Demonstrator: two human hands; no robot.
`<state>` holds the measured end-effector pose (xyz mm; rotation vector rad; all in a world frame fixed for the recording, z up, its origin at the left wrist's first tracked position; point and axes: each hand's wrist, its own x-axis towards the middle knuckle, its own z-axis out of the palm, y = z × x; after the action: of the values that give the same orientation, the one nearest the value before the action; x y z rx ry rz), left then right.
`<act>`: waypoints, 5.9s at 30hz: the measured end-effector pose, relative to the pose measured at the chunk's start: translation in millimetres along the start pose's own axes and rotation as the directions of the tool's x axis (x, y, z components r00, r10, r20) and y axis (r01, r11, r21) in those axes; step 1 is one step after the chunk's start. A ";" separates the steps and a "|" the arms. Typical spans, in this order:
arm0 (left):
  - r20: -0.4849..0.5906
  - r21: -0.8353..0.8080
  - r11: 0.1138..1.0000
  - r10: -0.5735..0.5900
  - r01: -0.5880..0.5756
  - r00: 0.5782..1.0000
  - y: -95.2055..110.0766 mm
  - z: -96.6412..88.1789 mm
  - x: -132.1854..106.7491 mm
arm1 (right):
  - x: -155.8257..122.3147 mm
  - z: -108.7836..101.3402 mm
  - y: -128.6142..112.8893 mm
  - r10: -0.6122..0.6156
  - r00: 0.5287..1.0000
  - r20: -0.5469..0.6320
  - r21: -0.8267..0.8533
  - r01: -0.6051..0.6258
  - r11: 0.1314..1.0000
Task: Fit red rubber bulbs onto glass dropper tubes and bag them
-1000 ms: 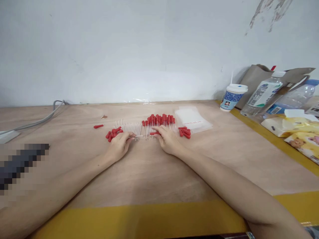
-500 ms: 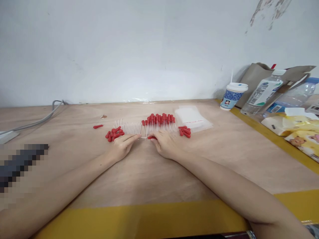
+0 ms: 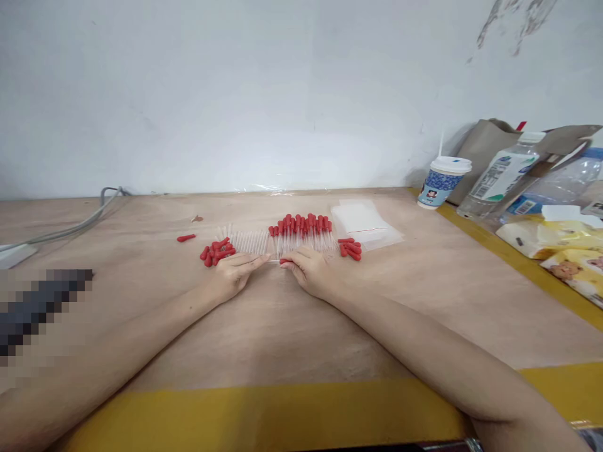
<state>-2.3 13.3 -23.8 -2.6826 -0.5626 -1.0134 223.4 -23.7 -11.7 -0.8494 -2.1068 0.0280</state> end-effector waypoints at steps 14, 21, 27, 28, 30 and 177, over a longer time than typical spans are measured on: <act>0.054 0.171 0.975 0.133 -0.141 0.990 5.2 -6.6 3.4 | -3.1 7.3 3.2 -0.173 0.984 -0.037 -0.167 0.164 0.972; -0.062 0.017 0.999 -0.032 0.033 0.998 7.9 -5.2 6.5 | 2.9 -1.6 3.3 -0.108 0.993 -0.043 -0.026 0.107 0.994; -0.064 -0.060 0.998 -0.025 0.021 0.998 7.6 -5.4 8.4 | 4.3 -4.9 4.2 -0.044 0.999 0.013 0.066 0.043 0.997; -0.059 -0.057 0.998 -0.015 0.012 0.998 7.4 -5.1 8.0 | 3.7 -3.4 5.5 -0.062 0.998 0.006 0.046 0.062 0.997; -0.055 -0.034 0.999 0.011 -0.013 0.998 7.2 -4.0 6.9 | 2.2 -0.3 8.4 -0.117 0.993 -0.010 -0.013 0.116 0.993; 0.098 -0.287 0.918 -0.258 0.276 0.961 25.2 -5.9 17.7 | 0.0 -7.8 3.4 0.126 0.964 0.236 0.063 -0.145 0.987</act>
<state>17.2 -6.6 -9.3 -2.9648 -0.8730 -1.1769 230.9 -23.1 -7.7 -0.9803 -2.2416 0.2949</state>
